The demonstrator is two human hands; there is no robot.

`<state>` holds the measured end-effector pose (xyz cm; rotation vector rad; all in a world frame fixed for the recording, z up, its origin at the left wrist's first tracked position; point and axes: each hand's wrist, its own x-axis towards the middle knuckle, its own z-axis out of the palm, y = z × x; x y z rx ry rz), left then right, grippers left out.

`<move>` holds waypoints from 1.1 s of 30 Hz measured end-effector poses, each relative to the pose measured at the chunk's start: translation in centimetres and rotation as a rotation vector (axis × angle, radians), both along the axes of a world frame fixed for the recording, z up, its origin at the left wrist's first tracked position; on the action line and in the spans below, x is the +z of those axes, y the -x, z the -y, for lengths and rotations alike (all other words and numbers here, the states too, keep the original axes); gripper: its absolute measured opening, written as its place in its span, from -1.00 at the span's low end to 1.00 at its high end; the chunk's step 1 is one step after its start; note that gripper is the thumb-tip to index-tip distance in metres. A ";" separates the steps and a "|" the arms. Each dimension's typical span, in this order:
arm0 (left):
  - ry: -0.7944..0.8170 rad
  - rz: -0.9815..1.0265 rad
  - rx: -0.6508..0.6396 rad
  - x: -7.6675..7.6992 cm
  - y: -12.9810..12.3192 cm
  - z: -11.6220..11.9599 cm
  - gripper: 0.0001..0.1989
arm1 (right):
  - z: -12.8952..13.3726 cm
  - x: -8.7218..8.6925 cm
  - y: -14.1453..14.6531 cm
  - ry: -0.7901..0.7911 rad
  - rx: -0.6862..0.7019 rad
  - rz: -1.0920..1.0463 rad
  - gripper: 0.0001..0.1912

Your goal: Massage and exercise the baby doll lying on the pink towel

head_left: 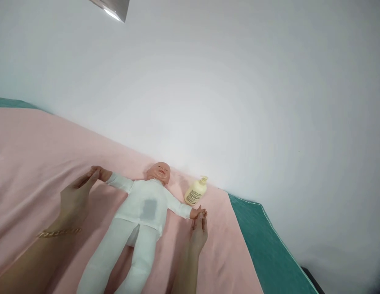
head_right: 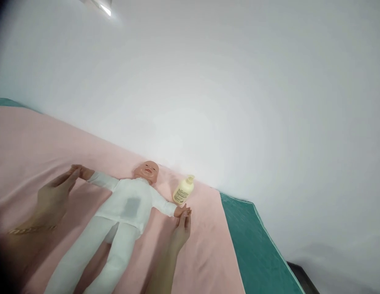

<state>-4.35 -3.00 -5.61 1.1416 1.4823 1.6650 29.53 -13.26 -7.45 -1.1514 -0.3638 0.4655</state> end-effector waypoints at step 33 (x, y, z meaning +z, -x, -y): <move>-0.113 -0.085 -0.229 3.0 -0.9 1.3 -0.52 | 0.1 2.9 5.0 -0.024 0.035 0.371 -0.53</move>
